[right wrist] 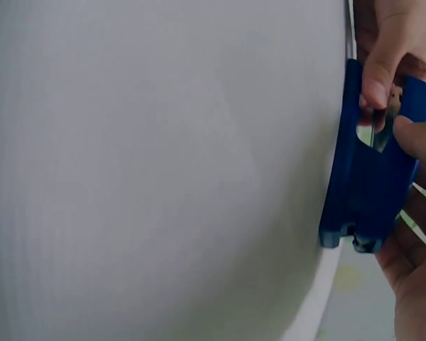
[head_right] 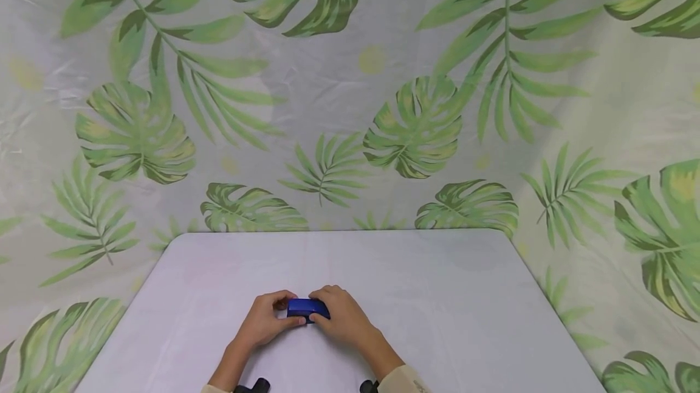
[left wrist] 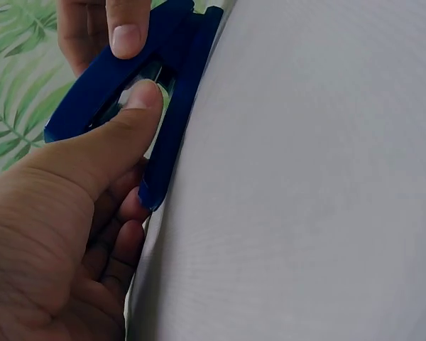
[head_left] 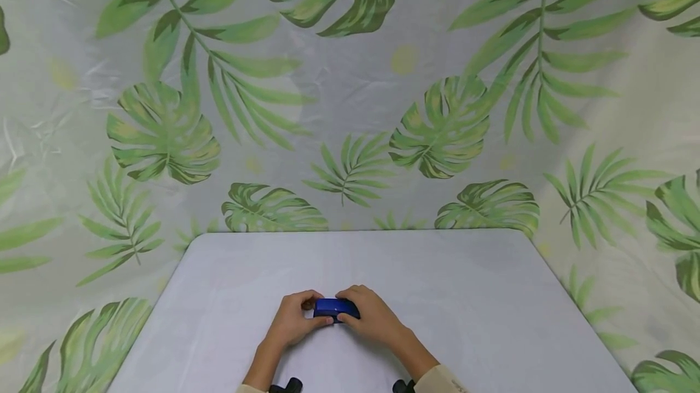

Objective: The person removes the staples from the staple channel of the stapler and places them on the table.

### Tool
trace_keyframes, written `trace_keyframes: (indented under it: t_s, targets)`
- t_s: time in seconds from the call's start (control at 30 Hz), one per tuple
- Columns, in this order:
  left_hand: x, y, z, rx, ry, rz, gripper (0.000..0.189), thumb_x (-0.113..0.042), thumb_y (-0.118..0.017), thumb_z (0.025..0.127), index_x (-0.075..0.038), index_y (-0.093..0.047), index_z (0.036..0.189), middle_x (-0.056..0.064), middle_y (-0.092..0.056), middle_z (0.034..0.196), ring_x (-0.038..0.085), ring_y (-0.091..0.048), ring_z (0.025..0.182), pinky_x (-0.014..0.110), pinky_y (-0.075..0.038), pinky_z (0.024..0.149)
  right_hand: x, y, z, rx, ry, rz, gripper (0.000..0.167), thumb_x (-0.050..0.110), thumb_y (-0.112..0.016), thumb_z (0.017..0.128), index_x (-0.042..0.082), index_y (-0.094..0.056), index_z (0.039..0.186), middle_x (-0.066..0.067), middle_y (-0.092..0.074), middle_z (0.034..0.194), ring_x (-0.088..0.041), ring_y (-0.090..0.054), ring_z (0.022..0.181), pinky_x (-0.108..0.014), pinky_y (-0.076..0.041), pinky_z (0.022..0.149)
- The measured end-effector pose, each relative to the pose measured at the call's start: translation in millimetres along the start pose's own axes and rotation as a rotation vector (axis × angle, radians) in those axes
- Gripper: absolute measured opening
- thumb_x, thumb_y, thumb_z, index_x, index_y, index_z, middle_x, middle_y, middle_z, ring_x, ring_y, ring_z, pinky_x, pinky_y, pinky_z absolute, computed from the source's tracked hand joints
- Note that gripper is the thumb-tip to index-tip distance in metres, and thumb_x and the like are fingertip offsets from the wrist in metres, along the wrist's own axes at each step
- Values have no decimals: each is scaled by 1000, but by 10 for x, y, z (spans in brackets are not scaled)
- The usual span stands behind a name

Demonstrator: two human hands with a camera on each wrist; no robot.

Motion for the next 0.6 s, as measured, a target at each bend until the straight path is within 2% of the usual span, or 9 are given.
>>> trace_keyframes:
  t_s: [0.2,0.6]
  targets:
    - [8,13,-7,-8,-9,8,42,-46,-91,76,-22,-76,106,-10,-75,98,5,-66,90,25,-56,82,83,-31,44,-28,36,-13,38,37,-69,100,16,-66,131,3,-69,122,-14,-63,115,-38,-54,100]
    - [2,29,-5,-24,-52,-40,32,-42,-89,80,-20,-78,100,-8,-78,97,7,-72,92,25,-58,84,236,3,145,-73,134,-49,38,39,-70,99,16,-69,128,3,-69,117,-13,-64,108,-34,-55,94]
Point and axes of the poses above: each hand's wrist, its own z-axis towards the middle knuckle, its own y-axis out of the back of the hand, x = y × z, the point moved 7 cm from there along z, towards the middle knuckle
